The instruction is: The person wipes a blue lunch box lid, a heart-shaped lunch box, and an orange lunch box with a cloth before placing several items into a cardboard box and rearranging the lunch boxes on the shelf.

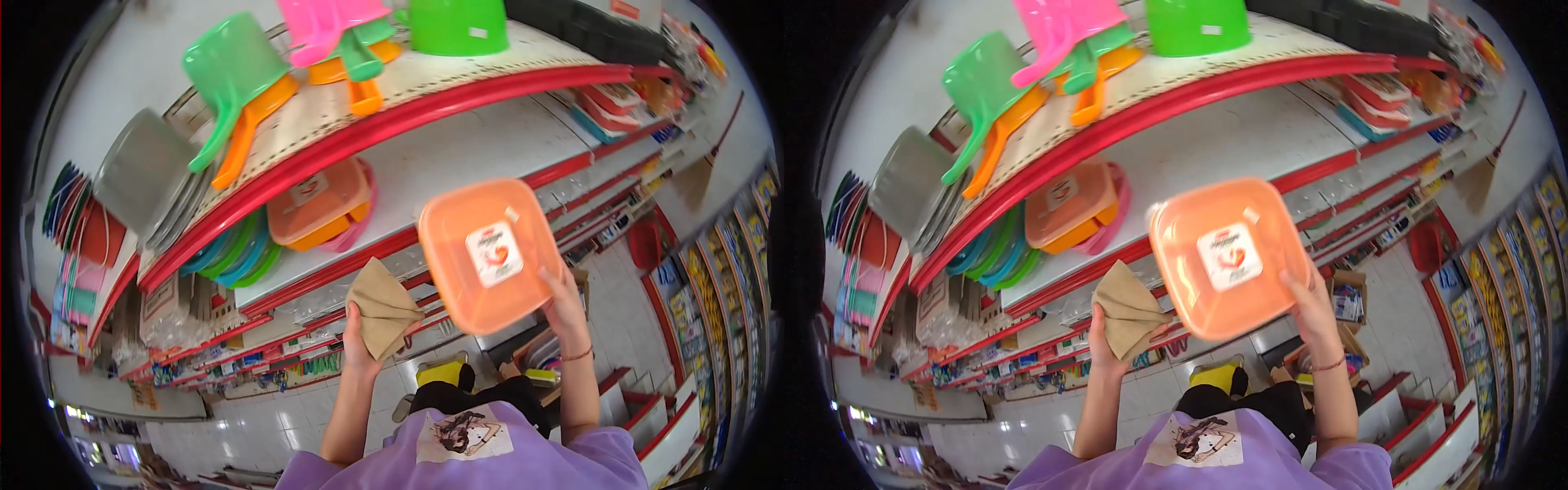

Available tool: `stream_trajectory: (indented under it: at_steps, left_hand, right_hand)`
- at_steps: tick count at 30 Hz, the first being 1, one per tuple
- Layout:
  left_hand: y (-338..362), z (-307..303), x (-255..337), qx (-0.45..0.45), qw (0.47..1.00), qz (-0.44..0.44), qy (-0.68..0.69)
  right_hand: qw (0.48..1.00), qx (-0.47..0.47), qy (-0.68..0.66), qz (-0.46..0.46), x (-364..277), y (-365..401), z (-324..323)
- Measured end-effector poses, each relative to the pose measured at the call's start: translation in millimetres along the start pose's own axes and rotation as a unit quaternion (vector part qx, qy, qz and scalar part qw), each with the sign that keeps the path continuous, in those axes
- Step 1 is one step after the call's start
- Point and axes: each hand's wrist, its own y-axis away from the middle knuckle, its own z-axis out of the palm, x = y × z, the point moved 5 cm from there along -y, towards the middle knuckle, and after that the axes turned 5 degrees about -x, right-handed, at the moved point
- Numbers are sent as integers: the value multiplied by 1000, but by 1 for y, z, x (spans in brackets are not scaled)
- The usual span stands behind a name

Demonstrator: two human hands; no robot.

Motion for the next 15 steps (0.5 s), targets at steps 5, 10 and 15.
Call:
stream_trajectory:
  at_steps: [5,10,15]
  left_hand:
    - [21,-2,27,77,990,104,-53]
    - [37,-8,50,126,963,197,-138]
    - [41,2,69,160,939,263,-156]
  right_hand:
    - [995,-56,-3,80,-4,-61,36]
    - [985,-135,-30,100,8,-95,95]
    - [976,-205,-21,73,14,-123,151]
